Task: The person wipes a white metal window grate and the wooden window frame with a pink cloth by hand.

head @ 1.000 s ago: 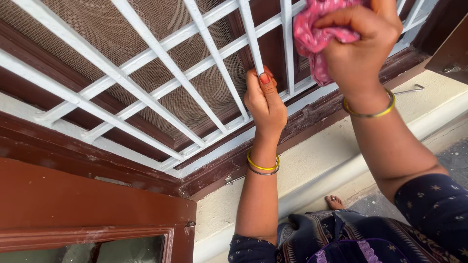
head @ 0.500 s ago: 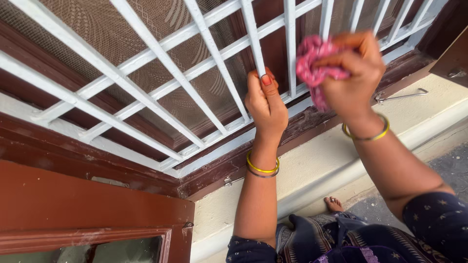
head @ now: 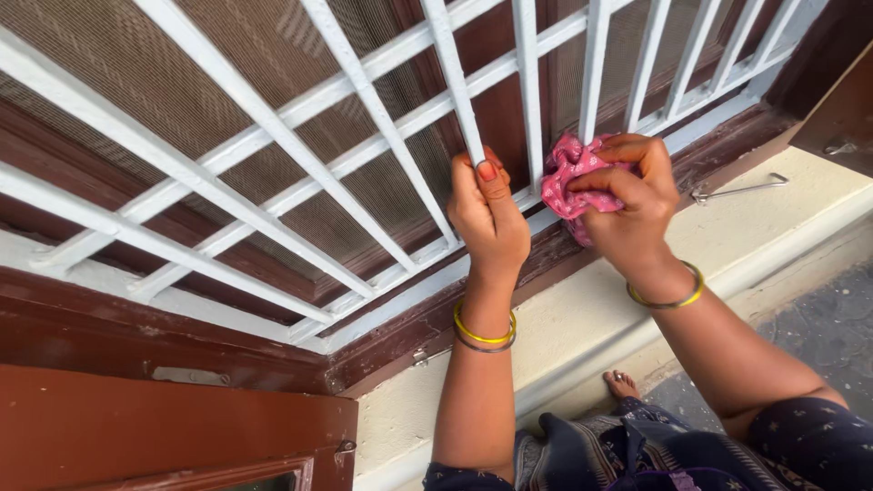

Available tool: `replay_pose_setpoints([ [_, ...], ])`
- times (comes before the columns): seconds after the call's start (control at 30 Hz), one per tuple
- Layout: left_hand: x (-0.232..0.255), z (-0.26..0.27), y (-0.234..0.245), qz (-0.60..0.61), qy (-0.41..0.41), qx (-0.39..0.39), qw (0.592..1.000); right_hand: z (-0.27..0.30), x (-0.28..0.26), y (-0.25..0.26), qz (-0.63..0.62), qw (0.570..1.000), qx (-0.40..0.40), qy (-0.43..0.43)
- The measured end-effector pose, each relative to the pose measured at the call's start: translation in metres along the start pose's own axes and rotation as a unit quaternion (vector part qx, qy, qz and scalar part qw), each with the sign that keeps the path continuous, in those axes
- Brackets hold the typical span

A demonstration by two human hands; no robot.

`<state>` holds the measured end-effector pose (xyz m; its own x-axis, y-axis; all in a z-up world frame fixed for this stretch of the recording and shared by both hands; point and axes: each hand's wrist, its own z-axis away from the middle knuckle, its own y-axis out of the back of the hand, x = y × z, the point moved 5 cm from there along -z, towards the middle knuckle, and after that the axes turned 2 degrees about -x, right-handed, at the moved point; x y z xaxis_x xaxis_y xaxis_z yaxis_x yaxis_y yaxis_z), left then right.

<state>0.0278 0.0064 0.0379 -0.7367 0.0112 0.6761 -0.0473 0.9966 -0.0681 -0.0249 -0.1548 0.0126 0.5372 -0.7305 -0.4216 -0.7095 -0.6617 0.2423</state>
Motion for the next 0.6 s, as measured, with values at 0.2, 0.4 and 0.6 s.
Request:
replay_pose_setpoints([
  [0.2, 0.001, -0.001, -0.001, 0.017, -0.017, -0.007, 1.0, -0.013, 0.004, 0.039, 0.047, 0.993, 0.111, 0.014],
  [0.4, -0.001, -0.001, -0.003, 0.024, -0.018, 0.004, 1.0, -0.068, 0.007, 0.037, 0.07, 0.995, 0.063, 0.023],
  [0.6, -0.005, 0.0, -0.002, 0.001, -0.02, 0.007, 1.0, -0.098, 0.006, 0.038, 0.034, 0.99, 0.115, 0.072],
])
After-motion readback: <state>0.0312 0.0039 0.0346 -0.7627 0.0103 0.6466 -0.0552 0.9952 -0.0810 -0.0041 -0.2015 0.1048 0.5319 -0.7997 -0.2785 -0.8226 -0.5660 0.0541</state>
